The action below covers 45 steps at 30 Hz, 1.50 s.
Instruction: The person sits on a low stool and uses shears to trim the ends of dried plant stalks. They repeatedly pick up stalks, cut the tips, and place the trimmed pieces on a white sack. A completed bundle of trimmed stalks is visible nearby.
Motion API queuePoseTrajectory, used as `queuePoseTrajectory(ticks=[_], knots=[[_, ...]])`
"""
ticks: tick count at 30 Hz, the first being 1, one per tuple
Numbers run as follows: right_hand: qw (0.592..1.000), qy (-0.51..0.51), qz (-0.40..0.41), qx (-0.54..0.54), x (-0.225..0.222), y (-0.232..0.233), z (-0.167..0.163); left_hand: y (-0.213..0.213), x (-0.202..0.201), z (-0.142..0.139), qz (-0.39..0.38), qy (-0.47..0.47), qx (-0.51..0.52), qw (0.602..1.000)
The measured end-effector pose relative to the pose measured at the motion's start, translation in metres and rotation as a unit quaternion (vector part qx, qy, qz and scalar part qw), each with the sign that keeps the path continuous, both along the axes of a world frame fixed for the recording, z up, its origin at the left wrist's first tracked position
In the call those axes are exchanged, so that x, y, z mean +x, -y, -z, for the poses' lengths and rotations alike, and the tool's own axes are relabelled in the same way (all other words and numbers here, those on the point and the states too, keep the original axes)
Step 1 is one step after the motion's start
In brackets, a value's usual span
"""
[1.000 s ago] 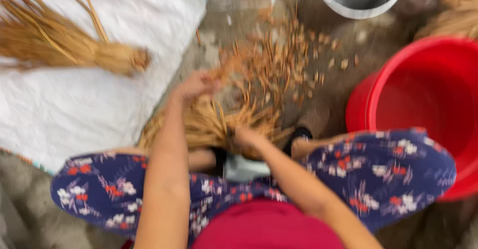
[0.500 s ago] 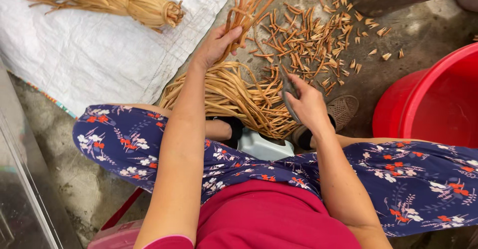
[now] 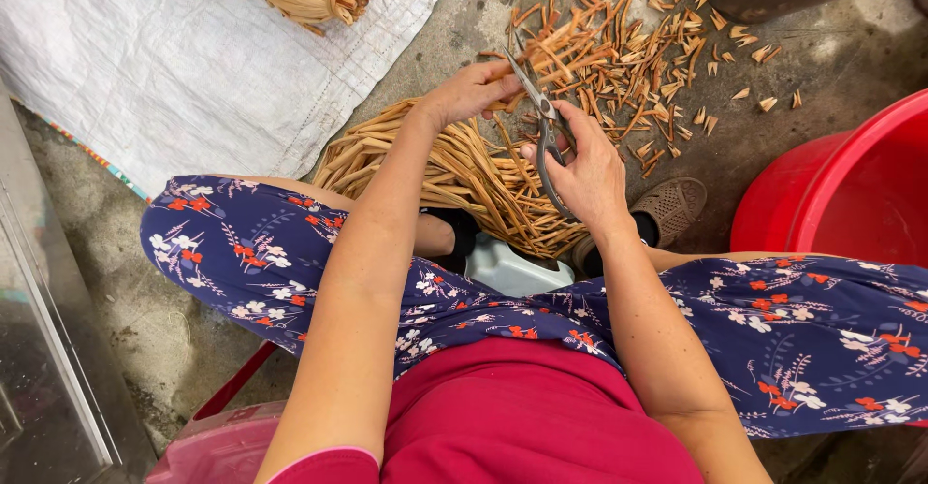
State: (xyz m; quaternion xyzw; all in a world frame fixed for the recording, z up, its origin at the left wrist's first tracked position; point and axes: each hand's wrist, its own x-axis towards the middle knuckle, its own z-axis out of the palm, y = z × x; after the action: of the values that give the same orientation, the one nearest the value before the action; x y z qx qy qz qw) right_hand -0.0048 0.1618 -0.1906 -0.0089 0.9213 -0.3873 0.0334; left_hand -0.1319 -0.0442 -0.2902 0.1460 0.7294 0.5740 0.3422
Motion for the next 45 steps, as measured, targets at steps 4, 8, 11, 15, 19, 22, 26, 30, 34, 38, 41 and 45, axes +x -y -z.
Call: queuePoseTrajectory(ticks=[4,8,11,15,19,22,26,30,34,38,41,45], knots=[[0.999,0.039,0.024,-0.018,0.002,-0.003,0.018,-0.005,0.005,0.003,-0.009,-0.005,-0.048,0.999],[0.981,0.022,0.083,-0.175,0.004,-0.007,0.029,0.000,0.003,0.001,-0.048,0.032,-0.012,0.998],[0.976,0.009,0.069,-0.208,0.008,-0.012,0.026,0.006,0.001,-0.001,-0.086,0.055,0.014,0.995],[0.996,0.056,0.030,-0.066,0.008,-0.009,0.015,0.011,-0.001,0.002,-0.092,0.056,0.037,0.993],[0.999,0.045,0.019,-0.012,0.002,-0.002,0.009,0.009,-0.003,0.004,-0.067,0.030,0.014,0.997],[0.999,0.044,0.026,-0.007,-0.002,-0.004,0.009,0.006,0.000,0.002,-0.046,-0.007,-0.028,0.999],[0.998,0.051,0.021,0.007,-0.004,-0.008,0.015,0.004,0.004,0.000,-0.029,-0.032,-0.103,0.994],[0.994,0.087,0.066,-0.025,-0.004,-0.008,0.025,0.003,0.003,0.003,-0.035,-0.038,-0.053,0.997],[0.968,0.021,0.091,-0.234,0.003,-0.010,0.029,0.003,0.000,0.009,-0.072,0.008,-0.051,0.996],[0.978,0.049,0.102,-0.174,0.010,-0.013,0.030,0.005,-0.003,0.009,-0.091,0.005,-0.018,0.996],[0.980,0.081,0.085,-0.158,0.006,-0.014,0.033,0.006,-0.003,0.009,-0.098,0.013,-0.022,0.995],[0.975,0.102,0.084,-0.178,-0.003,-0.019,0.035,0.005,0.000,0.006,-0.061,-0.004,-0.049,0.997]])
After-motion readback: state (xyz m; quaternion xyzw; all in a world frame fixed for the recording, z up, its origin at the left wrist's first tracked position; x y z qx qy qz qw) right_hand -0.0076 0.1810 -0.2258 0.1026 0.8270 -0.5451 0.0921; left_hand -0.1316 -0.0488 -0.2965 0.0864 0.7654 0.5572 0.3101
